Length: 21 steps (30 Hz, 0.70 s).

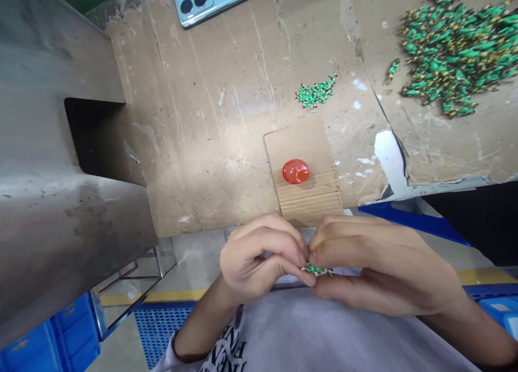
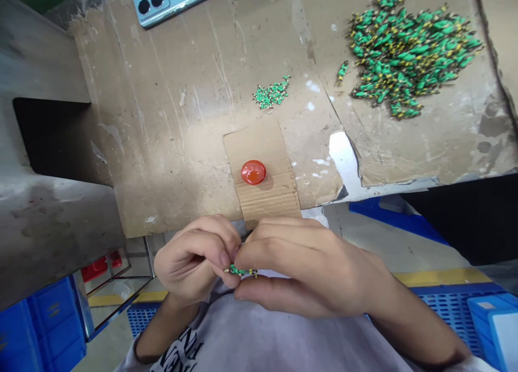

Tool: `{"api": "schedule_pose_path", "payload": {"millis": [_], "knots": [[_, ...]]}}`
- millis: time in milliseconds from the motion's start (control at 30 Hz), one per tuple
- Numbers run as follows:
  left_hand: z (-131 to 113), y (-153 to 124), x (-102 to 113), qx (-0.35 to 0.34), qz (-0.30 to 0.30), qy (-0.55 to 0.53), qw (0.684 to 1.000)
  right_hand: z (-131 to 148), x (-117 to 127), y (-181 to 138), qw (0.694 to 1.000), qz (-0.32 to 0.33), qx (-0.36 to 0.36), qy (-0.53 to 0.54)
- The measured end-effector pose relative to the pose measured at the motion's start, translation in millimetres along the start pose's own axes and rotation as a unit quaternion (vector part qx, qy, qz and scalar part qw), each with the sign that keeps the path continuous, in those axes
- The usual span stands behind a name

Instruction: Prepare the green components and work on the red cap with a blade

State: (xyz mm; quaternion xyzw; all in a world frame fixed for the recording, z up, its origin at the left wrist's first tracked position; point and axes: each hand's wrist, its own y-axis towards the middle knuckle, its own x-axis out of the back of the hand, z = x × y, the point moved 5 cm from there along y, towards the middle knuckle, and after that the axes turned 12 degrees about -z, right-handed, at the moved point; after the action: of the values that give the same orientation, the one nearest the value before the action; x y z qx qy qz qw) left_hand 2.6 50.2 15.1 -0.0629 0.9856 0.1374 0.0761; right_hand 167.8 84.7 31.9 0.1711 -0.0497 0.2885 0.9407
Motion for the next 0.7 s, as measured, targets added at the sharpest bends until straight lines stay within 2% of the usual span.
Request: {"api": "schedule_pose_path", "payload": {"millis": [167,400,567,700], "knots": [[1.0,-6.3,-0.9,-0.031,0.005,0.047,0.998,-1.1,-2.9,-3.0,0.998,0.035,-0.008,-0.059],[-0.9,-6.3,-5.4,-0.059,0.021,0.051,0.997,0.1,0.2,-11.0,1.0,0.013,0.009,-0.006],[-1.3,-4.7,-4.5,-0.013,0.024,0.009,1.0,-1.5,12.9,-16.5,0.993,0.027,-0.099,0.055],[-5.9,-5.0,-7.2,-0.013,0.027,0.041,0.999,-1.9,20.2,-21.0,0.993,-0.011,-0.101,0.056]]}}
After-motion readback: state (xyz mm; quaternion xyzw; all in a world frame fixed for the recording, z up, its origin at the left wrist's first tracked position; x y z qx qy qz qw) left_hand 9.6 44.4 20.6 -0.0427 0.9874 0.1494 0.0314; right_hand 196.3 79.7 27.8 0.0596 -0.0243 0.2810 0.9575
